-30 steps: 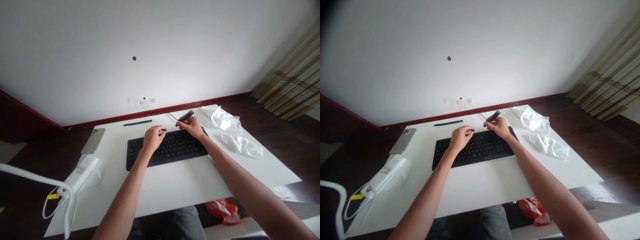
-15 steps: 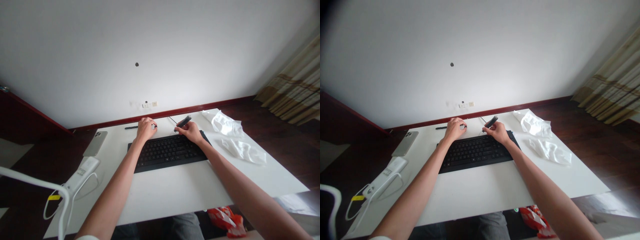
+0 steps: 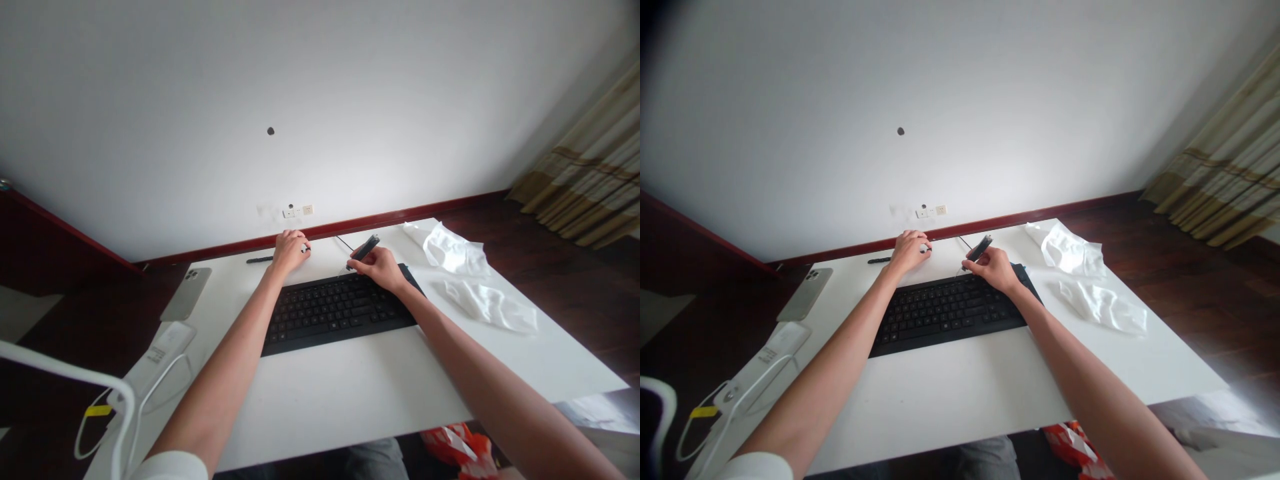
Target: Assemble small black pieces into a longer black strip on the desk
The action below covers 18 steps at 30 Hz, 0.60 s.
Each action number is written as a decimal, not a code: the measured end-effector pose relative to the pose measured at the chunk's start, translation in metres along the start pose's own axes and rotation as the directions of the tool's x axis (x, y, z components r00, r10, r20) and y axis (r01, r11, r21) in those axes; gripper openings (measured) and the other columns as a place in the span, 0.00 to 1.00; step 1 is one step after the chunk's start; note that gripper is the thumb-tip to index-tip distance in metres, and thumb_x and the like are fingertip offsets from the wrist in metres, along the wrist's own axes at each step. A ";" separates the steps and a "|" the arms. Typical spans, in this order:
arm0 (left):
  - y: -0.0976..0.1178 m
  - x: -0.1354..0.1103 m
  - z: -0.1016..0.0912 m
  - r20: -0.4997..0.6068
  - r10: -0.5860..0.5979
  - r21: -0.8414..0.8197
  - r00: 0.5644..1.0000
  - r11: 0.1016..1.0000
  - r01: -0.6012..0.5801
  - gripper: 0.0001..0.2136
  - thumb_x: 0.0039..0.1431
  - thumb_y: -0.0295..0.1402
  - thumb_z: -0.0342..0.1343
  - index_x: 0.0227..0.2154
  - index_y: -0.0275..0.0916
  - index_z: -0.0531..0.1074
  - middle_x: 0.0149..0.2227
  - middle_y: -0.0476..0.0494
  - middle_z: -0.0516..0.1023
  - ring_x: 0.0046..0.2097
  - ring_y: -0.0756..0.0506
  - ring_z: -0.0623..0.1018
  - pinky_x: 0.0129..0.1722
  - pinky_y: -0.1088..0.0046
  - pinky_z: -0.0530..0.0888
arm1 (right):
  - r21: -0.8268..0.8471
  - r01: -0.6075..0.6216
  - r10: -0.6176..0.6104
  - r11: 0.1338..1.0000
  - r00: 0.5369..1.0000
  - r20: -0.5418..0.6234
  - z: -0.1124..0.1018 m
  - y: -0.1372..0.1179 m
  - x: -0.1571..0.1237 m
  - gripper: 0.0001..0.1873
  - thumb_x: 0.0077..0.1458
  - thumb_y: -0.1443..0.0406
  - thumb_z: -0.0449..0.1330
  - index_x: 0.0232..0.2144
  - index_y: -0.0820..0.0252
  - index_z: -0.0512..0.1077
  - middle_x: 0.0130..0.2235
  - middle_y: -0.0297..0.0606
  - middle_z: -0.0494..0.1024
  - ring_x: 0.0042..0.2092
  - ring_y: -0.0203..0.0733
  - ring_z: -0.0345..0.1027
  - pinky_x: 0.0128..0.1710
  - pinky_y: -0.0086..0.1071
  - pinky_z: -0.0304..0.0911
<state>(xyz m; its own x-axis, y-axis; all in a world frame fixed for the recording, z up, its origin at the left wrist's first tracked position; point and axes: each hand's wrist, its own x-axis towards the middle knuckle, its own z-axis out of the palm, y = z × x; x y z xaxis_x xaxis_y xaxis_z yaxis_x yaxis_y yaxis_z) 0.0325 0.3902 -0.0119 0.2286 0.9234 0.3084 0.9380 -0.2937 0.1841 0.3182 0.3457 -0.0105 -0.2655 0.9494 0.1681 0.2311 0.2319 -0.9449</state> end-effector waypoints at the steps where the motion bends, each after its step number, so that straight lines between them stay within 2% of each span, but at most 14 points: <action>1: 0.000 0.000 0.001 -0.002 0.000 0.000 1.000 1.000 0.000 0.04 0.57 0.31 0.64 0.34 0.45 0.83 0.50 0.44 0.80 0.54 0.35 0.71 0.56 0.52 0.66 | 0.000 0.001 -0.001 1.000 1.000 0.001 0.000 0.000 0.000 0.19 0.51 0.53 0.71 0.36 0.61 0.78 0.31 0.41 0.84 0.29 0.44 0.77 0.31 0.34 0.72; 18: -0.003 -0.004 -0.002 0.011 -0.002 0.011 1.000 1.000 0.002 0.05 0.56 0.28 0.63 0.33 0.45 0.82 0.48 0.44 0.80 0.53 0.36 0.71 0.58 0.53 0.64 | -0.028 0.001 -0.001 1.000 1.000 0.001 0.000 0.005 0.001 0.19 0.52 0.52 0.71 0.37 0.61 0.79 0.32 0.41 0.85 0.30 0.45 0.77 0.31 0.34 0.72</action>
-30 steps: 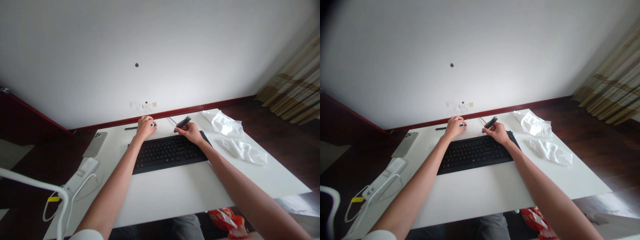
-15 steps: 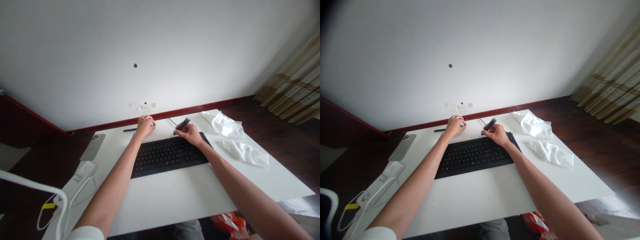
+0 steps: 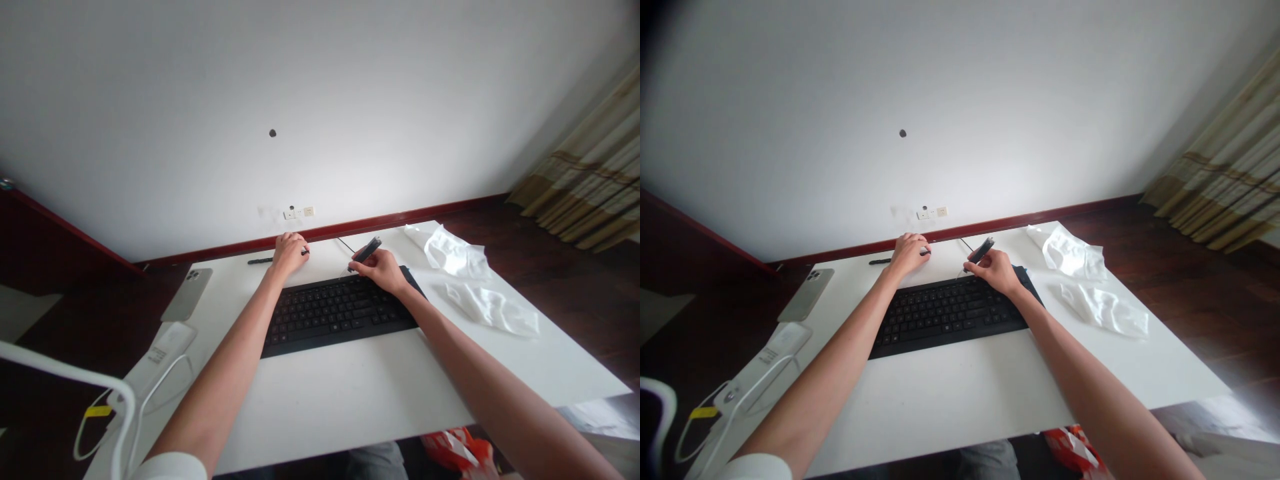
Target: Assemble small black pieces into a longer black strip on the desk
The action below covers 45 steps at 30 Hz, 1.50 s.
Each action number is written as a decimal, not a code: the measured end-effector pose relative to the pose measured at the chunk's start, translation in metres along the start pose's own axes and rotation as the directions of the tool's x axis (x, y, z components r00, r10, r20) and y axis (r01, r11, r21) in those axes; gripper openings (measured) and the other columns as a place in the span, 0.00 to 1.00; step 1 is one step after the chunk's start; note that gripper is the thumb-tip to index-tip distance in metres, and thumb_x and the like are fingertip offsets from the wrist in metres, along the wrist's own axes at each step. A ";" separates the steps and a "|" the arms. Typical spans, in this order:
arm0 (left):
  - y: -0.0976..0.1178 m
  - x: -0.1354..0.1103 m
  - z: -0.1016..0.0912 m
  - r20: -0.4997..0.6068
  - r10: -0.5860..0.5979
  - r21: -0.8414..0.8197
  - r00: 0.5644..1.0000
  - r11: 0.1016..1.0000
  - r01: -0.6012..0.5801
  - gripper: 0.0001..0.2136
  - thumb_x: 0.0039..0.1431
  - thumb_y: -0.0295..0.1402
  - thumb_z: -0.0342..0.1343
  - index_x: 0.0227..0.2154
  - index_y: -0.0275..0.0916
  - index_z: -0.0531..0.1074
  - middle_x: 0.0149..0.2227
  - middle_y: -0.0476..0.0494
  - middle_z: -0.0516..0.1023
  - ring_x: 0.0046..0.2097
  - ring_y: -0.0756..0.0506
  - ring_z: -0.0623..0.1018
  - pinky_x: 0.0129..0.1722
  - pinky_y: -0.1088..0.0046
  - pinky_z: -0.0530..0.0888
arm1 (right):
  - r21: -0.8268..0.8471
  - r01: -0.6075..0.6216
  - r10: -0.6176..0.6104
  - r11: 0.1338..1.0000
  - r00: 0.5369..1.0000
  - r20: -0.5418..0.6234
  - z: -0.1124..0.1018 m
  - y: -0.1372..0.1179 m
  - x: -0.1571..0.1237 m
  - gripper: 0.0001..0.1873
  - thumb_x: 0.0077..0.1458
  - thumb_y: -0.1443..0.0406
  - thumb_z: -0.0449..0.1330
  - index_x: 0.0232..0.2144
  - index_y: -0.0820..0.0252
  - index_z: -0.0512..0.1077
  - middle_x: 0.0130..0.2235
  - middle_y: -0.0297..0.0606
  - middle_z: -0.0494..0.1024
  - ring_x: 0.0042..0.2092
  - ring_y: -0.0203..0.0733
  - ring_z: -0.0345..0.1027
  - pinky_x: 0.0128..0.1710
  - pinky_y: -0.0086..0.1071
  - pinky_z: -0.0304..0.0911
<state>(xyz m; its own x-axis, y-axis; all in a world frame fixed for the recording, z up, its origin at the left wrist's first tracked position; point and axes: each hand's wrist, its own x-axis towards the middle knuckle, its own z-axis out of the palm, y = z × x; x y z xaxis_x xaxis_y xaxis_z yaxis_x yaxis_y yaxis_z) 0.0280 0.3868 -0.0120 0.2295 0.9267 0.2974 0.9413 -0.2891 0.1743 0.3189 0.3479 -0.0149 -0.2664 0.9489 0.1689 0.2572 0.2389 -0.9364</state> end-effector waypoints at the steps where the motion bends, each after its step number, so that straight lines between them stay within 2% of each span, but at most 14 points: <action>1: 0.000 0.000 0.000 0.002 -0.001 0.000 1.000 1.000 0.001 0.05 0.56 0.28 0.63 0.33 0.46 0.82 0.48 0.44 0.80 0.53 0.36 0.71 0.58 0.53 0.64 | -0.008 0.000 0.000 1.000 1.000 0.000 0.000 0.000 0.000 0.19 0.52 0.52 0.71 0.37 0.61 0.79 0.32 0.41 0.84 0.30 0.44 0.76 0.31 0.34 0.72; 18: -0.001 0.001 -0.001 0.009 -0.011 -0.003 1.000 1.000 0.011 0.04 0.56 0.31 0.66 0.34 0.45 0.81 0.48 0.44 0.80 0.52 0.36 0.72 0.57 0.54 0.65 | -0.031 0.009 -0.009 0.999 1.000 0.001 -0.001 -0.001 0.000 0.20 0.51 0.50 0.71 0.37 0.61 0.79 0.31 0.40 0.84 0.29 0.45 0.77 0.30 0.35 0.72; 24: -0.004 -0.012 -0.012 -0.038 -0.007 -0.057 0.999 0.998 0.005 0.06 0.59 0.34 0.65 0.39 0.45 0.81 0.49 0.43 0.80 0.53 0.37 0.74 0.58 0.55 0.66 | -0.020 0.013 -0.013 1.000 1.000 0.001 -0.001 0.000 0.000 0.21 0.51 0.50 0.70 0.37 0.61 0.79 0.31 0.40 0.84 0.29 0.45 0.77 0.30 0.35 0.72; 28: -0.014 -0.043 -0.027 -0.144 -0.031 -0.139 0.989 0.990 0.011 0.06 0.64 0.34 0.59 0.40 0.44 0.80 0.48 0.44 0.80 0.52 0.40 0.75 0.58 0.60 0.69 | -0.015 0.019 -0.019 1.000 1.000 -0.006 0.000 0.002 0.001 0.22 0.51 0.50 0.71 0.38 0.61 0.79 0.31 0.40 0.84 0.29 0.45 0.77 0.30 0.35 0.72; 33: -0.024 -0.109 -0.048 -0.245 -0.141 -0.242 0.959 0.967 0.081 0.07 0.67 0.36 0.57 0.40 0.44 0.79 0.46 0.45 0.81 0.51 0.41 0.77 0.58 0.61 0.71 | -0.045 0.021 -0.021 0.999 1.000 -0.005 0.000 -0.002 0.000 0.21 0.52 0.49 0.70 0.37 0.61 0.79 0.29 0.39 0.83 0.28 0.44 0.76 0.29 0.34 0.71; 36: -0.028 -0.151 -0.052 -0.293 -0.224 -0.343 0.930 0.932 0.116 0.07 0.69 0.37 0.55 0.41 0.45 0.78 0.47 0.45 0.81 0.52 0.42 0.78 0.58 0.61 0.72 | -0.119 0.036 -0.037 0.992 0.999 -0.005 0.000 -0.003 -0.001 0.20 0.52 0.49 0.69 0.37 0.60 0.80 0.29 0.38 0.84 0.28 0.45 0.77 0.29 0.34 0.71; 38: -0.032 -0.173 -0.048 -0.288 -0.293 -0.440 0.912 0.886 0.145 0.09 0.70 0.38 0.53 0.44 0.45 0.77 0.48 0.44 0.81 0.51 0.42 0.79 0.53 0.63 0.75 | -0.143 0.042 -0.043 0.989 0.999 -0.007 0.001 -0.003 -0.001 0.20 0.53 0.49 0.69 0.37 0.60 0.80 0.30 0.38 0.84 0.29 0.46 0.77 0.30 0.35 0.72; 41: -0.037 -0.193 -0.039 -0.249 -0.341 -0.529 0.906 0.832 0.168 0.09 0.71 0.38 0.52 0.45 0.45 0.76 0.47 0.43 0.81 0.48 0.44 0.80 0.49 0.65 0.77 | -0.127 0.028 -0.031 0.991 0.999 -0.021 0.002 -0.005 -0.001 0.21 0.53 0.49 0.69 0.37 0.60 0.80 0.30 0.39 0.83 0.29 0.47 0.77 0.32 0.38 0.73; 45: -0.036 -0.195 -0.035 -0.226 -0.345 -0.536 0.911 0.825 0.179 0.10 0.72 0.36 0.49 0.46 0.45 0.76 0.48 0.43 0.81 0.45 0.45 0.80 0.47 0.67 0.77 | -0.086 0.051 -0.056 0.995 0.997 -0.059 0.009 -0.022 -0.001 0.21 0.52 0.48 0.69 0.38 0.59 0.79 0.31 0.41 0.83 0.35 0.51 0.78 0.39 0.43 0.75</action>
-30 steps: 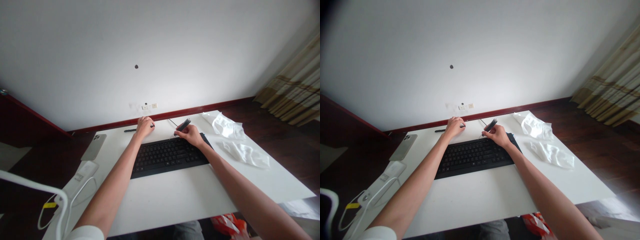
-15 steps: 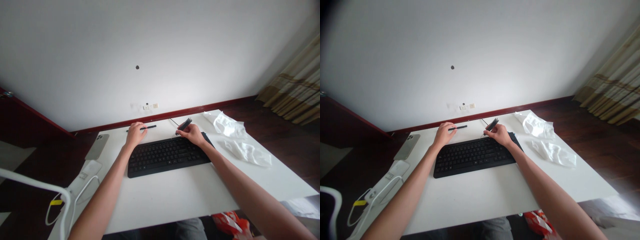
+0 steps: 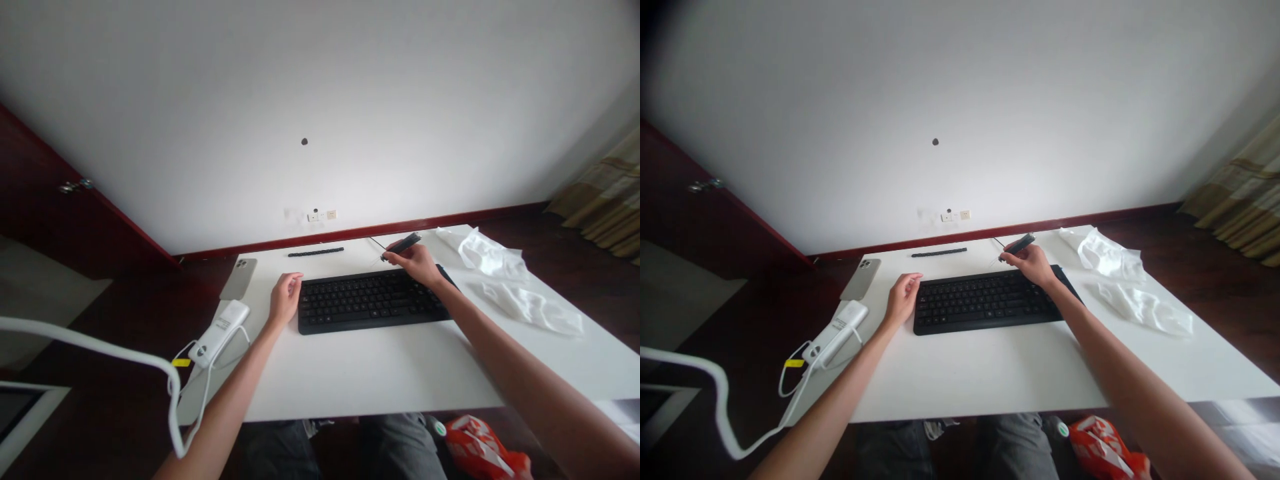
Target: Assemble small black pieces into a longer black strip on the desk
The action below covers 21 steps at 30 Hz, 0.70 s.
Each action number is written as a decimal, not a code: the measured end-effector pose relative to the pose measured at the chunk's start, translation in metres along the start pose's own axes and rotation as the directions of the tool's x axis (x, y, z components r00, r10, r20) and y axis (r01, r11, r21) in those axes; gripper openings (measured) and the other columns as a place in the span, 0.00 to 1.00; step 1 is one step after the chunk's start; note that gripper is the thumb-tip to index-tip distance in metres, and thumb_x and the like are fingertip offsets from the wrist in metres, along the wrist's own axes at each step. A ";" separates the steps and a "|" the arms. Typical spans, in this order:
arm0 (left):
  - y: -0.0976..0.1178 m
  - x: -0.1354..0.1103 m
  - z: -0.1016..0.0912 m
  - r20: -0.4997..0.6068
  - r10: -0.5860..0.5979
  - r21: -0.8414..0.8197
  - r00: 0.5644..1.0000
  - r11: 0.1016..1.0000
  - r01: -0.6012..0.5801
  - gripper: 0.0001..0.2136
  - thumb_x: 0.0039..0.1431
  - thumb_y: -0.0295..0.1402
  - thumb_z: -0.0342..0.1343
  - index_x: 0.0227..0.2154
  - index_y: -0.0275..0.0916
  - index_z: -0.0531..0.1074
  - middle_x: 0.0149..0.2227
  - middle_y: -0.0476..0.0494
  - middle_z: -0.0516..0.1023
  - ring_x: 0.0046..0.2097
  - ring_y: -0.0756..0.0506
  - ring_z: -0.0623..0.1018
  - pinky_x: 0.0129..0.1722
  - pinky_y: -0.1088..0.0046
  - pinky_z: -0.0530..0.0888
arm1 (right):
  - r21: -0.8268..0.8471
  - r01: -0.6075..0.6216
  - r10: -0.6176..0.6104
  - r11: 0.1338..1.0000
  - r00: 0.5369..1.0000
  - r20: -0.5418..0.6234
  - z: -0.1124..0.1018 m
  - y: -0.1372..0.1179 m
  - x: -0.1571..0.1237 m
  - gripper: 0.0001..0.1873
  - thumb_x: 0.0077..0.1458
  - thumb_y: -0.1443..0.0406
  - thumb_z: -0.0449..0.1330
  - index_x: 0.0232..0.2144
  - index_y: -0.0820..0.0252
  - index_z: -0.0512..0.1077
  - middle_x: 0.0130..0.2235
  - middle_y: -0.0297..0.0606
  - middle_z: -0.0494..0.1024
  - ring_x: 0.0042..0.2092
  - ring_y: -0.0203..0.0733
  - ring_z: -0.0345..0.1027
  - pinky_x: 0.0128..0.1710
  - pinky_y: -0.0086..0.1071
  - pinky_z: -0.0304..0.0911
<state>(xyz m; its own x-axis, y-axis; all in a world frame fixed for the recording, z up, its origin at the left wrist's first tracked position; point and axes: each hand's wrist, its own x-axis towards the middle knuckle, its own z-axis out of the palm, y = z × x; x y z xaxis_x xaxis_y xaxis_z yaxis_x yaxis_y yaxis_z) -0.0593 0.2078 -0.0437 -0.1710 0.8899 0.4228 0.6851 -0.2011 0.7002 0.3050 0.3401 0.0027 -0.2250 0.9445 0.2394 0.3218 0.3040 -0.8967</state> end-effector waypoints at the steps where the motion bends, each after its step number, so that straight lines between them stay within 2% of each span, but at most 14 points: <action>1: 0.002 0.000 0.000 0.018 0.015 0.005 1.000 1.000 -0.015 0.11 0.72 0.35 0.49 0.47 0.45 0.76 0.49 0.43 0.81 0.47 0.45 0.80 0.49 0.67 0.77 | 0.005 0.019 -0.019 1.000 1.000 0.004 0.003 -0.006 -0.001 0.21 0.52 0.48 0.70 0.38 0.59 0.79 0.33 0.42 0.84 0.37 0.52 0.79 0.42 0.45 0.75; 4: 0.005 0.001 -0.001 0.052 0.054 -0.015 0.997 0.998 -0.053 0.13 0.71 0.29 0.46 0.48 0.44 0.75 0.49 0.43 0.80 0.51 0.45 0.80 0.51 0.67 0.76 | 0.063 0.076 -0.079 0.995 0.996 0.042 0.019 -0.026 -0.005 0.21 0.52 0.50 0.70 0.40 0.59 0.78 0.41 0.44 0.84 0.44 0.54 0.79 0.51 0.49 0.73; 7: 0.004 -0.001 -0.004 0.016 0.041 -0.062 0.999 0.997 -0.040 0.15 0.68 0.24 0.45 0.45 0.43 0.76 0.48 0.43 0.80 0.50 0.45 0.80 0.49 0.69 0.77 | 0.190 0.079 -0.095 0.979 0.992 0.079 0.044 -0.043 -0.012 0.24 0.52 0.53 0.71 0.46 0.58 0.73 0.46 0.46 0.84 0.50 0.54 0.79 0.57 0.52 0.71; 12: 0.002 -0.005 -0.007 -0.021 0.027 -0.057 0.999 0.998 -0.028 0.17 0.61 0.18 0.47 0.38 0.42 0.78 0.43 0.45 0.79 0.45 0.46 0.79 0.46 0.70 0.76 | 0.349 0.049 -0.114 0.936 0.979 0.167 0.101 -0.065 -0.017 0.24 0.53 0.56 0.71 0.47 0.56 0.67 0.47 0.47 0.84 0.50 0.52 0.80 0.55 0.50 0.72; 16: 0.006 -0.009 -0.007 0.003 -0.001 0.005 1.000 1.000 0.001 0.15 0.59 0.19 0.49 0.36 0.43 0.78 0.40 0.46 0.78 0.40 0.47 0.79 0.44 0.70 0.76 | 0.351 0.070 -0.141 0.934 0.973 0.181 0.144 -0.075 -0.013 0.18 0.53 0.57 0.69 0.43 0.57 0.70 0.48 0.45 0.83 0.50 0.50 0.79 0.55 0.45 0.73; 21: 0.008 -0.014 -0.006 0.010 -0.004 0.028 1.000 1.000 0.004 0.15 0.59 0.19 0.50 0.36 0.44 0.78 0.41 0.46 0.78 0.41 0.46 0.79 0.45 0.69 0.76 | 0.370 0.099 -0.158 0.924 0.978 0.133 0.171 -0.066 -0.020 0.17 0.57 0.54 0.66 0.43 0.56 0.71 0.48 0.42 0.81 0.50 0.47 0.77 0.55 0.43 0.72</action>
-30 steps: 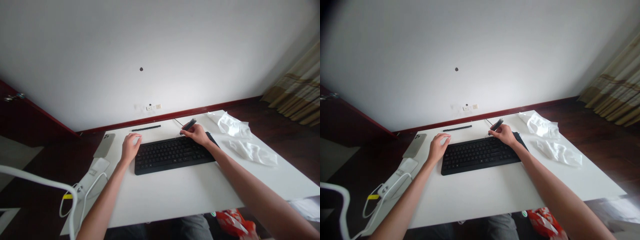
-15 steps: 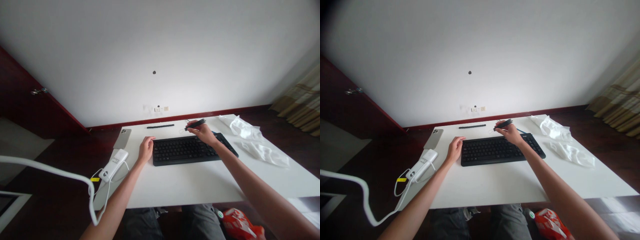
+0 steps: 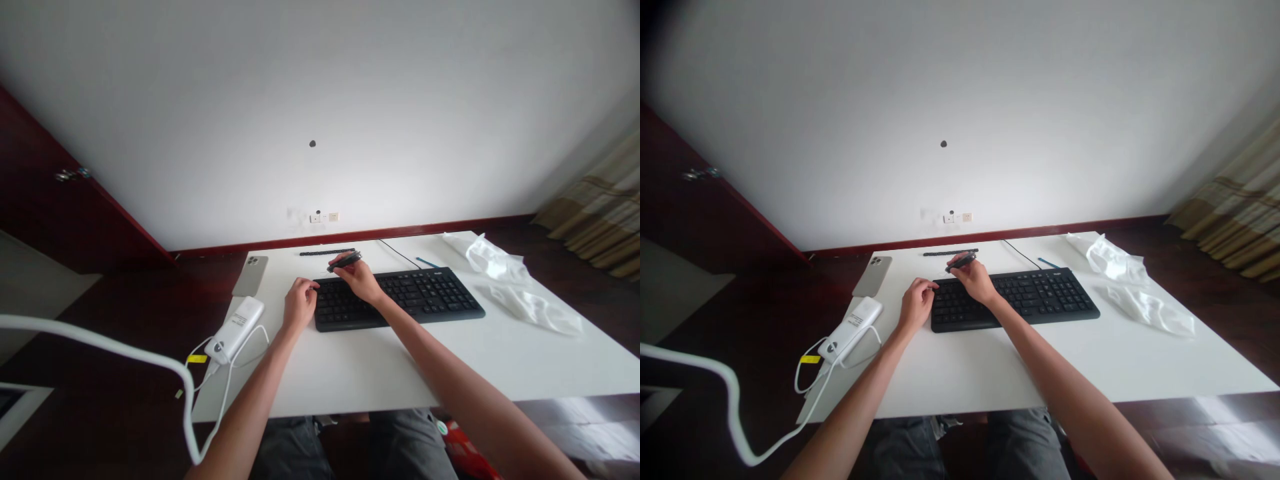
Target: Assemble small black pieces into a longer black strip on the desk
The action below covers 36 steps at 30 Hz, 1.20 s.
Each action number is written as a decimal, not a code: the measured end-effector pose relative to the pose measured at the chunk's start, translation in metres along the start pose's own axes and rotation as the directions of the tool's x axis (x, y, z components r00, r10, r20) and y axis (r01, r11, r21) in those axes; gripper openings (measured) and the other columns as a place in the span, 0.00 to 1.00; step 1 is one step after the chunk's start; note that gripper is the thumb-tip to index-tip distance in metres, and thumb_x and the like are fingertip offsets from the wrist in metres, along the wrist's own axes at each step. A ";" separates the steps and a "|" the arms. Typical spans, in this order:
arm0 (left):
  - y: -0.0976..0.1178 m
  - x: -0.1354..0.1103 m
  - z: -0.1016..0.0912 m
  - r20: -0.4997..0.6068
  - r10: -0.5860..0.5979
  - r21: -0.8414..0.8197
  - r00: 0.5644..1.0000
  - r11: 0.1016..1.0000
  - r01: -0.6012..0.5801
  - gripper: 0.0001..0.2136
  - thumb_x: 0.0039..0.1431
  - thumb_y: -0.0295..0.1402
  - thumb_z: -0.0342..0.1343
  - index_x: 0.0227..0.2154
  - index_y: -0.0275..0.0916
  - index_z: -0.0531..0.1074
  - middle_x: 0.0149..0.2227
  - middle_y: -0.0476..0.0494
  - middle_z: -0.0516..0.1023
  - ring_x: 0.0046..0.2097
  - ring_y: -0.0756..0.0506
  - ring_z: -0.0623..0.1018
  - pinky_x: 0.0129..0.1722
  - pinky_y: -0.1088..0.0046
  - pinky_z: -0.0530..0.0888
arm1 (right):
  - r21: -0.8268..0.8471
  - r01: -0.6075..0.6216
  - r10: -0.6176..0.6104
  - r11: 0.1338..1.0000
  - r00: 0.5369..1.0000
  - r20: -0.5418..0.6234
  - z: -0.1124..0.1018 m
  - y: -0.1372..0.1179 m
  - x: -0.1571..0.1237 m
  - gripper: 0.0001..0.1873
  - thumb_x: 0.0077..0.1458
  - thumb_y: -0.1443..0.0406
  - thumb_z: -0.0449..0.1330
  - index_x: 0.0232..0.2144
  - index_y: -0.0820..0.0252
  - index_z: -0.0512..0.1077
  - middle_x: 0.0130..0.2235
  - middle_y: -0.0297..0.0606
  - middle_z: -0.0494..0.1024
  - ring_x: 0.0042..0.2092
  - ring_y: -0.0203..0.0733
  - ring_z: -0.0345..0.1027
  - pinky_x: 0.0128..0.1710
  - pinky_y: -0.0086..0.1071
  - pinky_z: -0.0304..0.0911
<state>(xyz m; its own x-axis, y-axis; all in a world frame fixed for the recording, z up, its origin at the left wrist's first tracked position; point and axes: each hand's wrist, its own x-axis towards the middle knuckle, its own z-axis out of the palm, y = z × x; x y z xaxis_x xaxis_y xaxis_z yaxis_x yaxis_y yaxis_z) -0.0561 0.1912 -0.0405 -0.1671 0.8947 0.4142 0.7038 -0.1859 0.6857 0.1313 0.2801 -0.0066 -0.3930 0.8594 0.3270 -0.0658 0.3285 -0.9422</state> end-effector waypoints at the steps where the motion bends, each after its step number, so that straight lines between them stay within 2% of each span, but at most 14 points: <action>1: 0.000 0.000 0.000 0.002 -0.002 -0.002 1.000 1.000 0.002 0.15 0.59 0.19 0.50 0.36 0.44 0.78 0.41 0.46 0.78 0.41 0.46 0.80 0.45 0.70 0.76 | 0.013 -0.007 0.007 1.000 1.000 -0.018 0.001 0.004 -0.003 0.17 0.58 0.52 0.66 0.43 0.56 0.71 0.48 0.43 0.80 0.50 0.47 0.77 0.54 0.43 0.72; 4: -0.002 0.000 -0.001 0.001 -0.021 -0.017 1.000 1.000 0.021 0.14 0.60 0.19 0.51 0.35 0.44 0.78 0.39 0.47 0.79 0.39 0.47 0.79 0.44 0.70 0.76 | 0.067 -0.033 0.036 0.997 0.998 -0.043 0.002 0.011 -0.011 0.20 0.59 0.50 0.64 0.44 0.56 0.69 0.49 0.43 0.77 0.47 0.46 0.77 0.49 0.42 0.75; 7: -0.004 0.002 -0.003 0.014 -0.035 -0.040 0.999 0.999 0.036 0.13 0.60 0.20 0.51 0.34 0.43 0.78 0.37 0.47 0.80 0.37 0.47 0.79 0.41 0.69 0.76 | 0.099 -0.055 0.058 0.994 0.998 -0.021 0.005 0.015 -0.016 0.20 0.60 0.50 0.64 0.47 0.55 0.67 0.49 0.42 0.77 0.45 0.45 0.77 0.47 0.42 0.75; 15: -0.003 0.004 -0.004 0.034 -0.040 -0.044 0.999 0.998 0.041 0.13 0.60 0.20 0.51 0.33 0.43 0.78 0.36 0.47 0.80 0.36 0.47 0.79 0.40 0.70 0.75 | -0.024 -0.034 0.035 0.999 0.999 0.026 0.008 0.016 -0.020 0.21 0.63 0.52 0.62 0.53 0.55 0.67 0.48 0.44 0.81 0.45 0.47 0.78 0.49 0.44 0.75; 20: -0.003 0.004 -0.003 0.032 -0.045 -0.045 0.998 0.998 0.046 0.13 0.60 0.19 0.51 0.33 0.42 0.78 0.35 0.48 0.80 0.36 0.47 0.78 0.40 0.72 0.73 | -0.038 -0.036 0.037 0.999 0.998 0.042 0.008 0.016 -0.021 0.20 0.64 0.54 0.62 0.53 0.55 0.67 0.48 0.44 0.82 0.46 0.47 0.78 0.49 0.43 0.75; 27: -0.004 0.003 -0.002 0.014 -0.037 -0.053 0.999 0.998 0.038 0.12 0.59 0.18 0.52 0.33 0.41 0.77 0.35 0.48 0.80 0.36 0.48 0.78 0.40 0.73 0.73 | -0.060 -0.058 0.063 0.997 0.994 0.086 0.009 0.013 -0.021 0.18 0.65 0.54 0.61 0.51 0.55 0.66 0.46 0.43 0.83 0.41 0.45 0.80 0.47 0.43 0.76; 32: -0.004 0.004 -0.002 -0.006 -0.050 -0.079 0.999 0.996 0.050 0.13 0.63 0.20 0.51 0.41 0.41 0.78 0.40 0.47 0.81 0.37 0.48 0.78 0.40 0.73 0.73 | -0.083 -0.057 0.065 0.995 0.993 0.102 0.010 0.009 -0.020 0.18 0.65 0.55 0.60 0.52 0.55 0.66 0.46 0.42 0.84 0.43 0.46 0.81 0.48 0.43 0.75; 36: -0.004 0.004 -0.002 0.017 -0.051 -0.042 0.999 0.998 0.051 0.14 0.60 0.18 0.52 0.37 0.41 0.80 0.37 0.47 0.80 0.36 0.48 0.77 0.40 0.73 0.72 | -0.135 -0.032 0.046 0.990 0.994 0.101 0.016 0.004 -0.020 0.16 0.65 0.55 0.60 0.51 0.55 0.69 0.46 0.42 0.84 0.45 0.47 0.80 0.50 0.42 0.74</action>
<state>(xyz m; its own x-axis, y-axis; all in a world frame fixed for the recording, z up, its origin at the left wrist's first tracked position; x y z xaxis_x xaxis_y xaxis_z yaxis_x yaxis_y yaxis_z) -0.0610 0.1949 -0.0396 -0.1910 0.9097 0.3687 0.6646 -0.1566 0.7306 0.1246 0.2582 -0.0178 -0.4865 0.8295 0.2741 0.0711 0.3503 -0.9339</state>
